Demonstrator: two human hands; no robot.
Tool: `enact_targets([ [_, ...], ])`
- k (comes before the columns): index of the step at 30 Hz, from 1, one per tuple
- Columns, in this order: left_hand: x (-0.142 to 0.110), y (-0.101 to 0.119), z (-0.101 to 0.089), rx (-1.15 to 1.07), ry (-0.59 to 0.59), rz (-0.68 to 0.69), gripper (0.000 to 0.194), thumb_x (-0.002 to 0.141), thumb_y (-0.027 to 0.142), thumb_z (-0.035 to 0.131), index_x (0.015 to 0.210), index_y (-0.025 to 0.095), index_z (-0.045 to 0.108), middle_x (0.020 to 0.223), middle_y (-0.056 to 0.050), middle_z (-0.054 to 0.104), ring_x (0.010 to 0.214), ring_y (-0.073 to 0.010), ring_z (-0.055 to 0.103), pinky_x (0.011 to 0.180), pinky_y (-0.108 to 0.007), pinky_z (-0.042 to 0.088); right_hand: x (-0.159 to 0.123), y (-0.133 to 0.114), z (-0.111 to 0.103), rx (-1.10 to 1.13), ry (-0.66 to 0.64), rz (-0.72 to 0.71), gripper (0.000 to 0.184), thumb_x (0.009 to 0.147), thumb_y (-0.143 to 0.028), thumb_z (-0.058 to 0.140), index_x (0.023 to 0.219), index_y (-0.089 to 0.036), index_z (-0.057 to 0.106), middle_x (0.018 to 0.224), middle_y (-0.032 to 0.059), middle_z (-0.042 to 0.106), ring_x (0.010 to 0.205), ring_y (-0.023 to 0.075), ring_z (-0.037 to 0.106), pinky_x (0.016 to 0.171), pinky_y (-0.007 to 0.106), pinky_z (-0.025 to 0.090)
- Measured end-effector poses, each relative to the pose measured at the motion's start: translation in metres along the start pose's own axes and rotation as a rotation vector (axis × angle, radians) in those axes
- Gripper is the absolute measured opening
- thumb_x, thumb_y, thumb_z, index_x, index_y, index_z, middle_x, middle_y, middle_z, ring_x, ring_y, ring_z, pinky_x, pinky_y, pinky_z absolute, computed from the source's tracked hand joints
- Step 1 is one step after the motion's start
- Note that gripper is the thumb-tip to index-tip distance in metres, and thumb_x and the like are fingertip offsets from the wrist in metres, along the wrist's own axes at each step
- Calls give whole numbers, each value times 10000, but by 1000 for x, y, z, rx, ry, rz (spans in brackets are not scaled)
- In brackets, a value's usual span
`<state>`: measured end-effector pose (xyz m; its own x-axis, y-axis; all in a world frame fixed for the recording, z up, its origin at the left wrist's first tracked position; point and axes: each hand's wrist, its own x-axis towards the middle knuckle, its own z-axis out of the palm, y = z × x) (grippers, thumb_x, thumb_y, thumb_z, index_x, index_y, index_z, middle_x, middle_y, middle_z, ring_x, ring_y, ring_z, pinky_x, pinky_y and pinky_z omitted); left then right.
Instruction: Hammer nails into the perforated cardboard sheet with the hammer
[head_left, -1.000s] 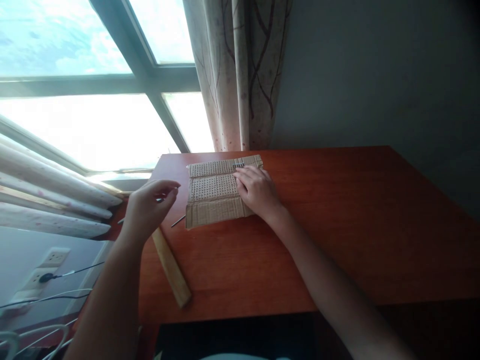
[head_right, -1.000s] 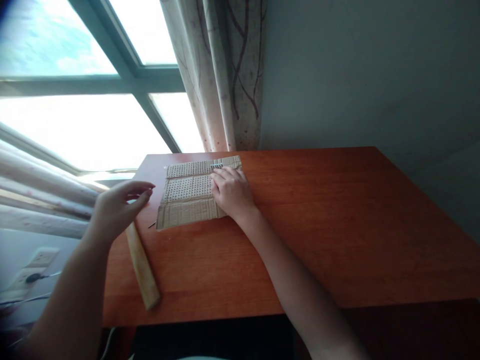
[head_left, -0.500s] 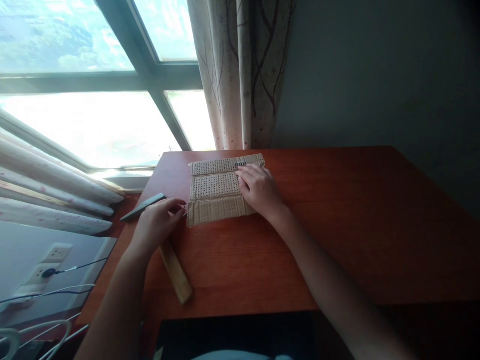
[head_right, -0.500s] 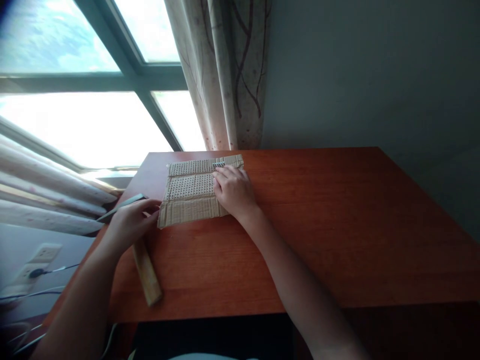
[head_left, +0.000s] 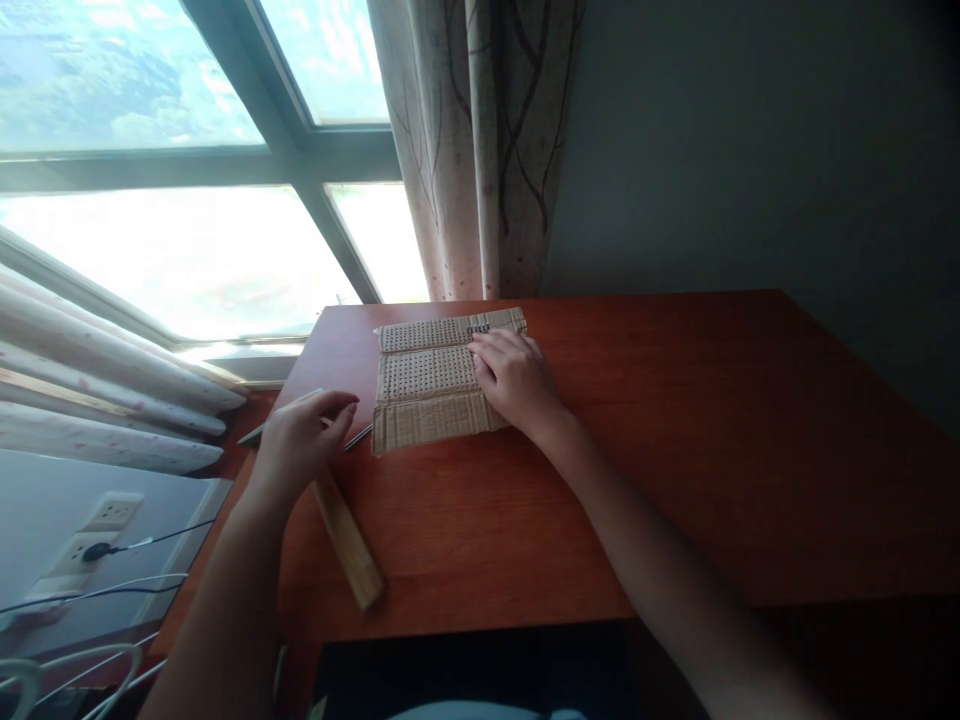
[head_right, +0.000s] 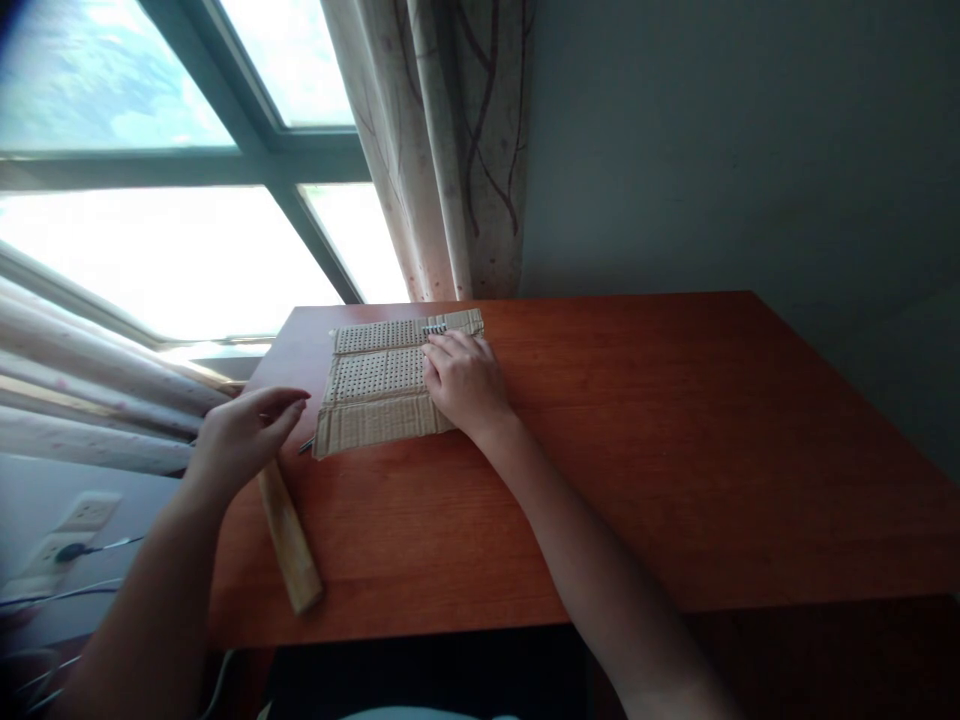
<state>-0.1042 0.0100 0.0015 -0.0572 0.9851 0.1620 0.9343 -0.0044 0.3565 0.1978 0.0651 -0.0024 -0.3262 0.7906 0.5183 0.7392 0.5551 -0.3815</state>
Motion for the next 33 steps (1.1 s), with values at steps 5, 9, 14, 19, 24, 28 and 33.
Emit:
enact_targets([
  [5, 17, 25, -17, -84, 233, 3, 320, 850, 417, 576, 1030, 218, 751, 928, -45, 756, 676, -176, 671, 671, -301, 530, 0, 0, 0, 1, 4, -2, 343, 993, -236, 441, 1182, -183, 723, 1316, 44, 689, 1253, 251, 568, 1045, 419, 399],
  [9, 38, 62, -22, -304, 209, 115, 269, 846, 386, 614, 1011, 219, 745, 908, -32, 758, 730, -162, 686, 713, -289, 572, 0, 0, 0, 5, -10, 12, 347, 1000, -244, 436, 1198, -195, 717, 1329, 43, 682, 1273, 245, 555, 1061, 421, 392],
  [14, 71, 105, -10, -309, 48, 376, 247, 849, 330, 600, 961, 175, 756, 899, -65, 762, 767, -172, 684, 705, -289, 555, 0, 0, -1, -4, -32, 25, 353, 1005, -257, 428, 1200, -202, 716, 1338, 45, 676, 1280, 255, 547, 1060, 433, 386],
  [19, 105, 128, 12, -142, -59, 494, 262, 832, 282, 611, 985, 146, 775, 899, -101, 761, 712, -183, 663, 689, -308, 521, 0, -1, -1, -13, -34, 8, 349, 1001, -250, 434, 1198, -193, 716, 1336, 48, 677, 1279, 257, 547, 1051, 435, 390],
  [24, 120, 135, 23, -32, -61, 568, 212, 817, 238, 603, 889, 158, 785, 854, -82, 756, 744, -196, 665, 737, -311, 508, 1, 0, 1, -28, -42, 10, 350, 1003, -255, 436, 1214, -194, 709, 1349, 61, 668, 1290, 254, 537, 1069, 436, 383],
  [28, 119, 137, 20, -89, 30, 583, 229, 842, 236, 564, 870, 158, 777, 860, -77, 741, 760, -188, 658, 771, -321, 508, 1, -1, -1, -27, -34, 10, 343, 1001, -251, 442, 1206, -210, 713, 1347, 55, 668, 1286, 253, 537, 1055, 434, 394],
  [33, 115, 143, 10, -326, 161, 496, 193, 874, 223, 546, 899, 134, 715, 881, -76, 713, 747, -154, 647, 722, -302, 524, 1, -2, -2, -30, -35, 13, 340, 998, -243, 437, 1184, -210, 720, 1343, 46, 672, 1275, 250, 546, 1047, 430, 399],
])
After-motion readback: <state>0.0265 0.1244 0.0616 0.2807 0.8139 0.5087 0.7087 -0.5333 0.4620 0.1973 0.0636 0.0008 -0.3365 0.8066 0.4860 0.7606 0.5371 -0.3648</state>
